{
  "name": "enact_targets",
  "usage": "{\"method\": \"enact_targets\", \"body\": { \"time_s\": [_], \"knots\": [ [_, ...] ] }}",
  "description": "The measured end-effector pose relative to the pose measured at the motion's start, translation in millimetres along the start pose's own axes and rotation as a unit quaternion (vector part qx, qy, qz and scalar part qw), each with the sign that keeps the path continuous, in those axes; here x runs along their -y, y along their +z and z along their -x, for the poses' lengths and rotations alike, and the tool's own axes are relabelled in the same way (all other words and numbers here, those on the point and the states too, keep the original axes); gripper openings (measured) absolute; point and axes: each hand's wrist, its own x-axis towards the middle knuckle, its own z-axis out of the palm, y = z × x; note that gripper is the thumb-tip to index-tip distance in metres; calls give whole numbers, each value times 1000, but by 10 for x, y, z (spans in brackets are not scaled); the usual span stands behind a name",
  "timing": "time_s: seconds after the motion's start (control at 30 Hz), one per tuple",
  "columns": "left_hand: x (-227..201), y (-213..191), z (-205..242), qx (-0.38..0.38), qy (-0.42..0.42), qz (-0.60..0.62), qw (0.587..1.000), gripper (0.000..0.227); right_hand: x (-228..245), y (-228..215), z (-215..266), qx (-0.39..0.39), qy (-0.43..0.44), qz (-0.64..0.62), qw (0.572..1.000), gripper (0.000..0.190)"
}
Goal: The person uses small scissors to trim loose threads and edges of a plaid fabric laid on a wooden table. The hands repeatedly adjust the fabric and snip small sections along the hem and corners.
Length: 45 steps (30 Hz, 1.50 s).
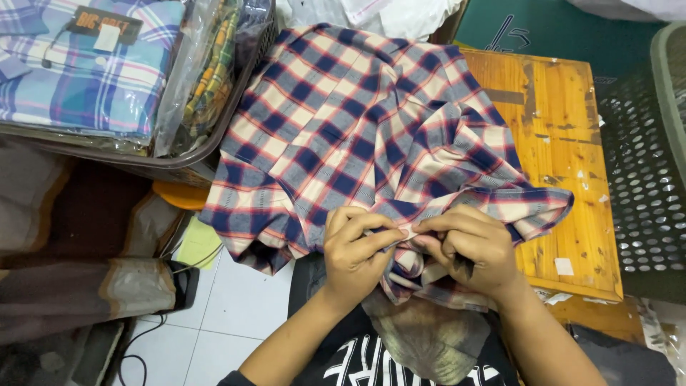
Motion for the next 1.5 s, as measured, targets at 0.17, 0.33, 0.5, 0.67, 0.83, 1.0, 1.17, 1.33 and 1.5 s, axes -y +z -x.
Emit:
{"method": "enact_targets", "body": {
  "time_s": [0.17, 0.33, 0.5, 0.67, 0.83, 1.0, 1.17, 1.33, 1.5],
  "knots": [
    [13, -15, 3, 29, 26, 31, 999, 3, -37, -5, 63, 6, 16, -14, 1000, 43],
    [18, -11, 27, 47, 26, 47, 997, 2, -106, 20, 196, -1, 56, -75, 996, 42],
    [15, -18, 14, 42, 16, 46, 998, 2, -101, -25, 279, -35, 110, -110, 987, 43],
    [137, -90, -13, 2, -37, 7, 999, 4, -64, -171, 435, -81, 160, -26, 983, 44],
    [293, -205, 37, -38, -208, -6, 977, 8, -127, -277, 656, 15, 145, 136, 980, 39],
    [486, -248, 48, -87, -388, 196, 896, 16, -185, -264, 787, 81, 122, 170, 975, 30],
    [723, -256, 164, -128, -427, 420, 790, 27, -279, -305, 967, 71, 169, 193, 964, 30],
    [444, -272, 8, -119, -423, 423, 792, 37, -140, -356, 1122, 82, 260, 229, 934, 41],
    [309, -299, -66, -121, -420, 459, 774, 50, -154, -409, 1273, 104, 276, 202, 934, 45]
  ]
}}
